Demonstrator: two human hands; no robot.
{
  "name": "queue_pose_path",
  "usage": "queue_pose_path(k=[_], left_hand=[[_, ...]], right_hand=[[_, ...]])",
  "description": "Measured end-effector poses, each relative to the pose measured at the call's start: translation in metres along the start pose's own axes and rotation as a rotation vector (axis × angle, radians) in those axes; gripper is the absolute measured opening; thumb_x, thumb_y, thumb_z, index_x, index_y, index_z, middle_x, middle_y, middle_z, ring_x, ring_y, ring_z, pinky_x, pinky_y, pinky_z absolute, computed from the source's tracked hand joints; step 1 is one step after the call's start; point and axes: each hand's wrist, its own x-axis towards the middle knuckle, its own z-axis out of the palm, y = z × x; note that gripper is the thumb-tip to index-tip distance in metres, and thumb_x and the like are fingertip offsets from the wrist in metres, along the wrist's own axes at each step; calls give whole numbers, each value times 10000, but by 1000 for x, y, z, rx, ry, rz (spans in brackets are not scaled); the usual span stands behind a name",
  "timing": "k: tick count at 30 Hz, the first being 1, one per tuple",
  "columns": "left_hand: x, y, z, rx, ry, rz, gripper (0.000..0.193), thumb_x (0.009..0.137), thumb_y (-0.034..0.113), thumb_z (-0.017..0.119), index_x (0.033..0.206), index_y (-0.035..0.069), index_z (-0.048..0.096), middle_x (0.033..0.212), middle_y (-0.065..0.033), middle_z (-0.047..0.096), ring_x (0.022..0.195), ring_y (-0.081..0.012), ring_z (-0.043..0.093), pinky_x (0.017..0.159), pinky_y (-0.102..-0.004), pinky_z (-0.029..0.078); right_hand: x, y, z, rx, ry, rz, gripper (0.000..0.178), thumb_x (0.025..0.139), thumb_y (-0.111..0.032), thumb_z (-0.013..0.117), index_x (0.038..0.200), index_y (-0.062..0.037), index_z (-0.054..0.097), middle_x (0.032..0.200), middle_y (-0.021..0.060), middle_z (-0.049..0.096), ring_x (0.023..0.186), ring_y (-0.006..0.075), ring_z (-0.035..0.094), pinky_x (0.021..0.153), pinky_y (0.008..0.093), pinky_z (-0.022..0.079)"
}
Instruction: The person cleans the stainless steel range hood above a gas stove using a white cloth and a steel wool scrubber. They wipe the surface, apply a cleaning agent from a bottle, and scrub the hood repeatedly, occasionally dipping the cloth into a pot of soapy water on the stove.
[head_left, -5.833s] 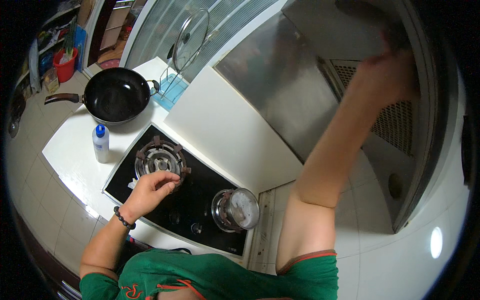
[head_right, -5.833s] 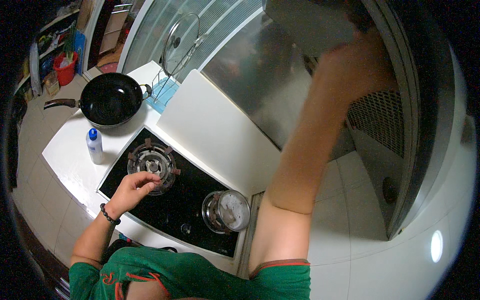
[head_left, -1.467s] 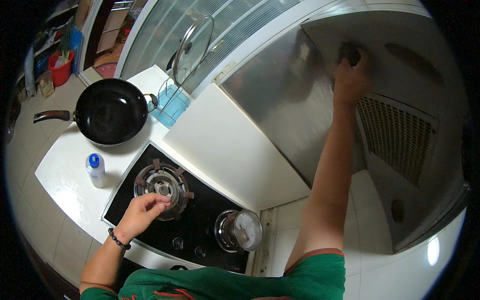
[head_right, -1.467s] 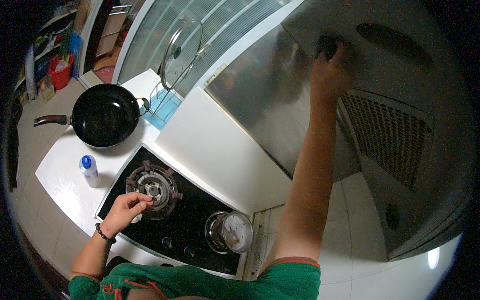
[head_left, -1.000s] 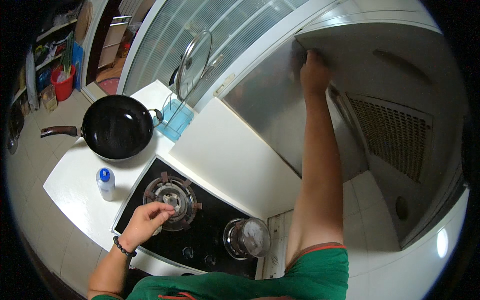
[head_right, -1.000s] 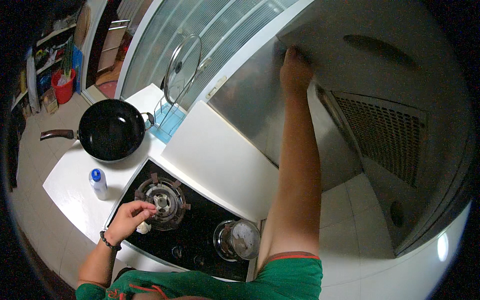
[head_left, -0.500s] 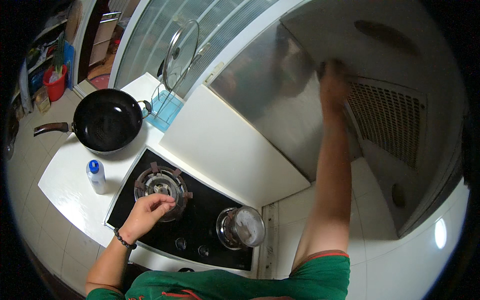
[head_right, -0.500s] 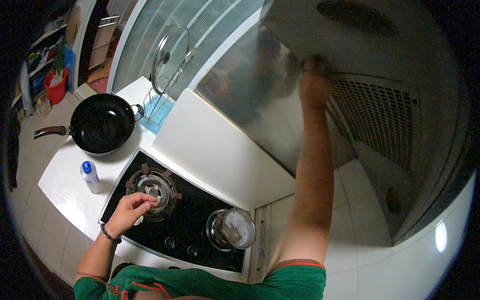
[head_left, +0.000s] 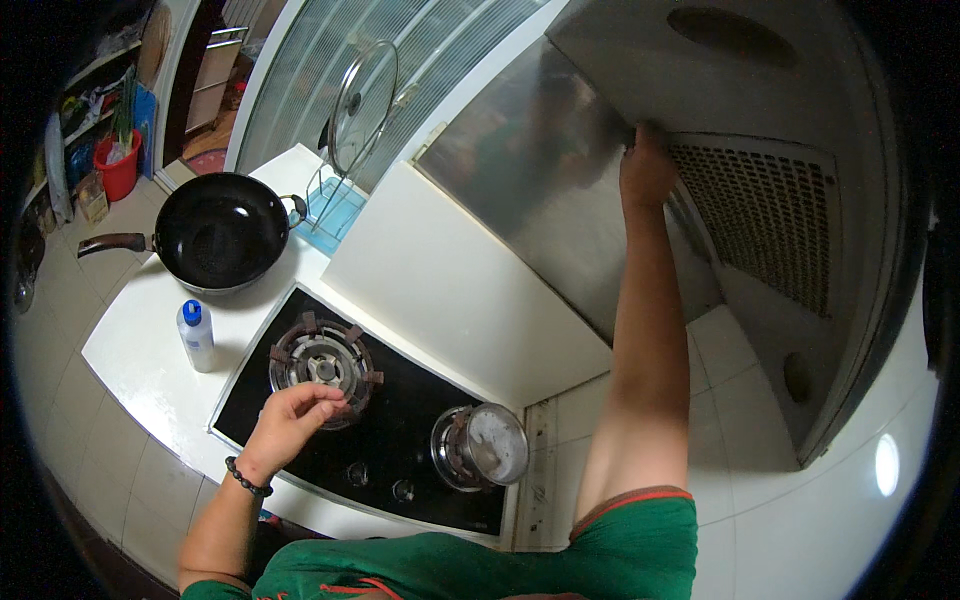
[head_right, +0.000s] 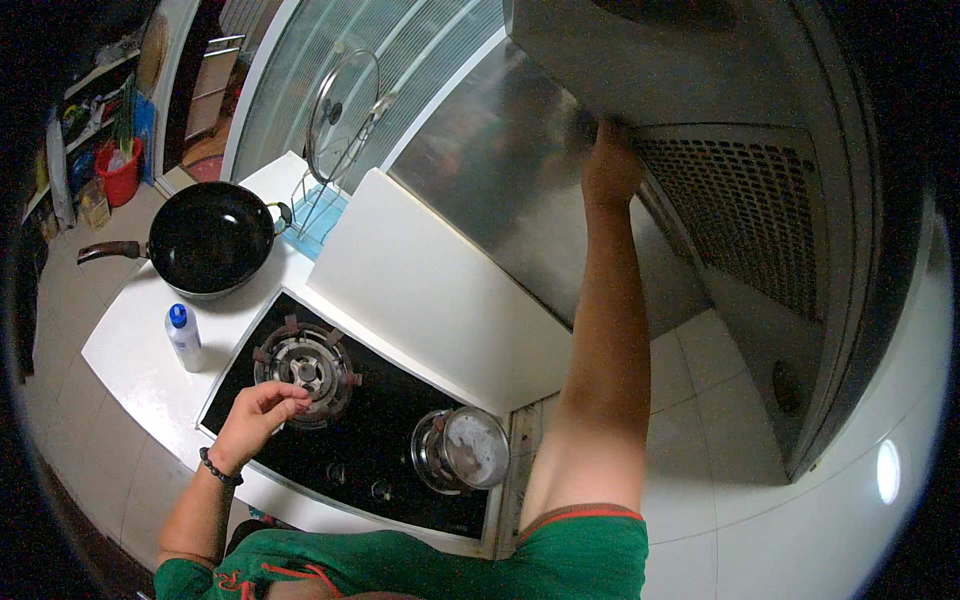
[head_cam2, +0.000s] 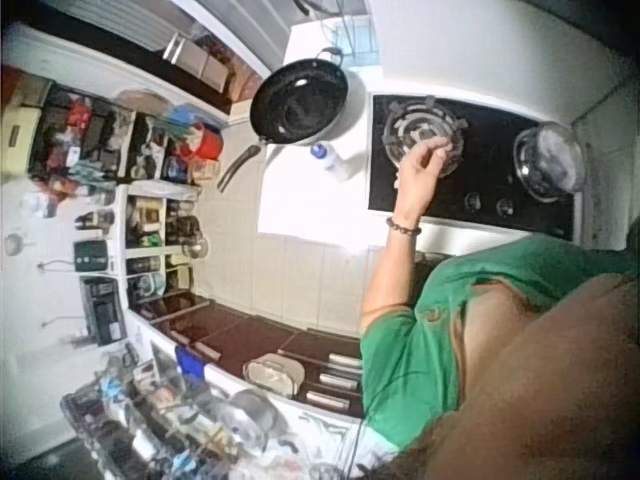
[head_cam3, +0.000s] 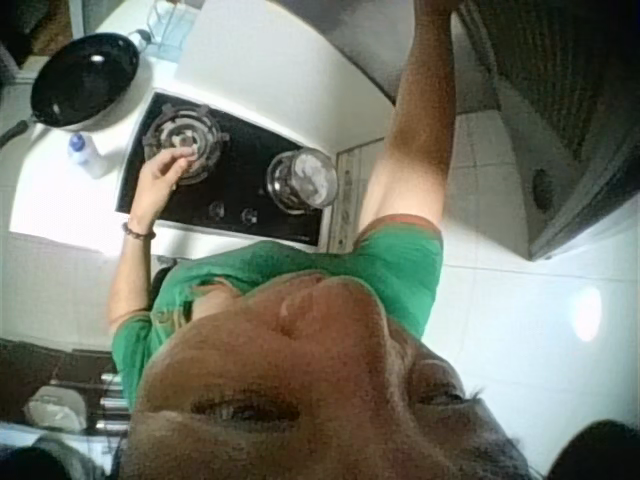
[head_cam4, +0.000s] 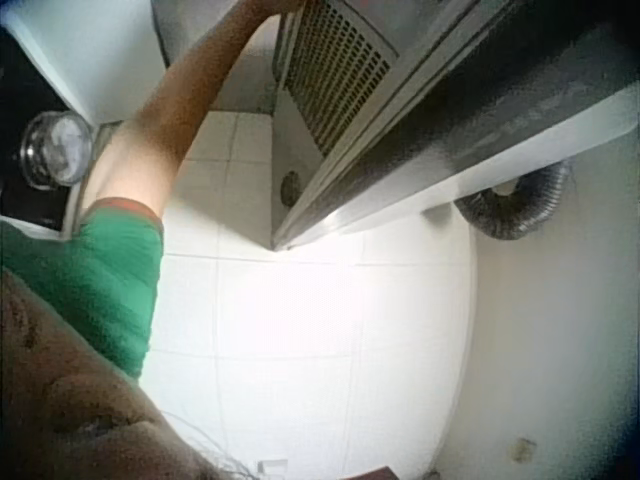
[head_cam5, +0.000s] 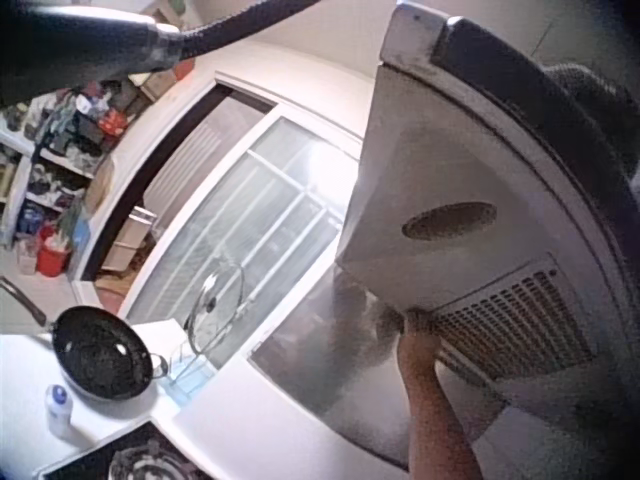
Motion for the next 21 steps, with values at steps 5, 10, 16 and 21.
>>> queue_pose_path(k=[5, 10, 16, 21], left_hand=[[-9, -13, -3, 5, 62, 5, 187, 901, 28, 542, 1065, -42, 596, 978, -93, 662, 937, -143, 624, 848, -248, 485], [-17, -4, 11, 43, 43, -18, 194, 902, 34, 547, 1078, -34, 593, 979, -86, 660, 926, -124, 621, 826, -232, 486], [-34, -1, 20, 73, 66, -13, 196, 904, 21, 536, 1084, -32, 592, 987, -75, 657, 909, -111, 608, 814, -224, 480], [-40, 6, 25, 76, 43, -8, 211, 914, 8, 501, 1106, -48, 569, 1008, -97, 646, 922, -129, 609, 833, -244, 484]], right_hand=[[-16, -17, -46, 938, -149, 514, 428, 817, -10, 567, 1241, -14, 506, 1135, 234, 568, 881, 338, 650, 659, 398, 592], [-55, 0, -30, 2160, -98, 1361, 447, 897, -30, 487, 1326, 24, 372, 1311, 245, 409, 1152, 362, 492, 878, 453, 540], [-32, -16, -51, 2575, 159, 1421, 403, 927, -77, 514, 1303, 8, 398, 1377, 173, 353, 1252, 295, 397, 991, 454, 453], [-17, 27, 37, 2047, 148, 1139, 455, 938, -165, 509, 1335, 13, 377, 1393, 181, 356, 1278, 308, 368, 1019, 422, 436]])
